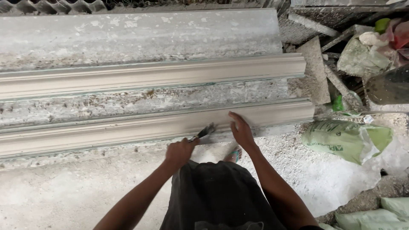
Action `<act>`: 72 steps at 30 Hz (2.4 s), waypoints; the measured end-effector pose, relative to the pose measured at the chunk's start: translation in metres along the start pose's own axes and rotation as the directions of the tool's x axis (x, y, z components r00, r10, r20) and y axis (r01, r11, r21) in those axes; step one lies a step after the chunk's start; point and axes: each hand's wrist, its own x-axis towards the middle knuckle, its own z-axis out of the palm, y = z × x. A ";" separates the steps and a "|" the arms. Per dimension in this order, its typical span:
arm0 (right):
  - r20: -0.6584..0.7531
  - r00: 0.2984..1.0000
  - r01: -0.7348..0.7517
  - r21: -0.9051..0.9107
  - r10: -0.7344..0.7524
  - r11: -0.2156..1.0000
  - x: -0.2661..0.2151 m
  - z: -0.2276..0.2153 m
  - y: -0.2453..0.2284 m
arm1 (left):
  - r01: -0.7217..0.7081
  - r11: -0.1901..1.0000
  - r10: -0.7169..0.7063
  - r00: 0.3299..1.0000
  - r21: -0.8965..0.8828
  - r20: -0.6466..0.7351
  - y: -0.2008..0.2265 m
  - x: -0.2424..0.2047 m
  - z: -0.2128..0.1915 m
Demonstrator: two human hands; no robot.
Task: Scraping excess plaster and cleaning the edges of a decorative molding piece using a putty knife.
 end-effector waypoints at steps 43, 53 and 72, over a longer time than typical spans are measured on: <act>0.022 1.000 0.018 -0.441 -0.010 0.897 -0.006 -0.036 0.056 | -0.030 0.998 0.031 0.999 0.061 -0.010 0.083 0.056 0.004; -0.010 0.999 -0.051 -0.464 0.052 0.884 -0.008 -0.035 0.075 | -0.029 0.999 0.030 0.999 0.029 -0.041 0.092 0.061 0.010; -0.007 0.993 -0.114 -0.421 0.122 0.900 -0.009 -0.098 0.122 | 0.015 0.992 -0.020 0.999 0.129 0.041 0.086 0.062 0.019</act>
